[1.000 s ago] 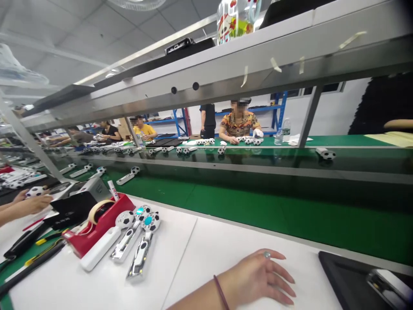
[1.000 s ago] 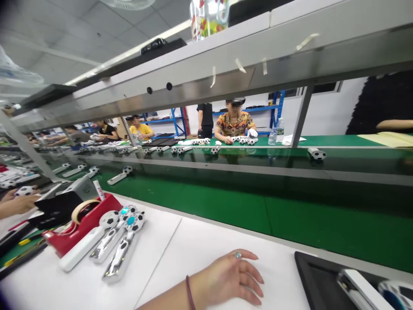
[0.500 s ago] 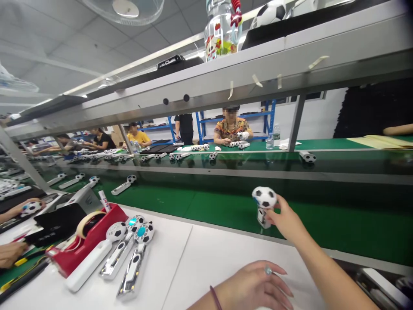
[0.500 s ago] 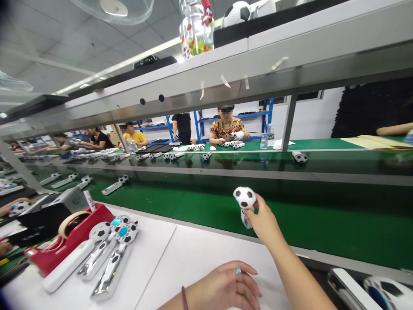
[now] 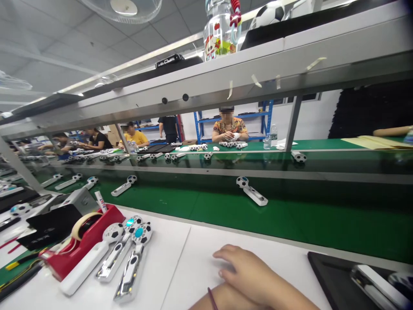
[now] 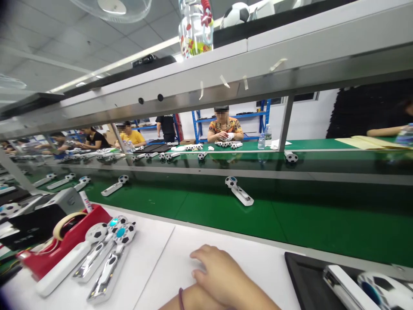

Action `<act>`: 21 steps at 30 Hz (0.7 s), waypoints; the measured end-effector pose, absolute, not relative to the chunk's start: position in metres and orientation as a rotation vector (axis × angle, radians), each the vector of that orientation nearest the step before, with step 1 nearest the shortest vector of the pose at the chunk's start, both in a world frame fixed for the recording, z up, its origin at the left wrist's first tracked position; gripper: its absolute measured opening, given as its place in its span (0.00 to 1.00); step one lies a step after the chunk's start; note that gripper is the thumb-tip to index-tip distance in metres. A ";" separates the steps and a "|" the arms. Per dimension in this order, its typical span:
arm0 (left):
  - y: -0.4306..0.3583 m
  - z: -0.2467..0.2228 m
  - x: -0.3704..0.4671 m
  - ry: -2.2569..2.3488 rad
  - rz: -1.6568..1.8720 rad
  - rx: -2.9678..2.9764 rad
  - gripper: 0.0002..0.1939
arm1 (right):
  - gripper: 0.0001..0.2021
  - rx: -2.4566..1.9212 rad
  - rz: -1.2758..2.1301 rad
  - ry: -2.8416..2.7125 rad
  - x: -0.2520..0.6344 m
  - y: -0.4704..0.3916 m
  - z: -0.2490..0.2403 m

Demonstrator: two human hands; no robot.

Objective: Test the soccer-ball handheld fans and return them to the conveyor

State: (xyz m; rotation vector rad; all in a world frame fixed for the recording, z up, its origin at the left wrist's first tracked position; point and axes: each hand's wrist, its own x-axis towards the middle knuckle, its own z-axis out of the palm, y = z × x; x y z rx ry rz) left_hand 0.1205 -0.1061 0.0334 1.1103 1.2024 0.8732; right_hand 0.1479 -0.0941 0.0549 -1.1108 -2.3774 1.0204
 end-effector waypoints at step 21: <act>-0.097 0.077 0.135 1.925 0.813 0.884 0.32 | 0.19 -1.179 1.210 -2.314 0.155 -0.090 0.061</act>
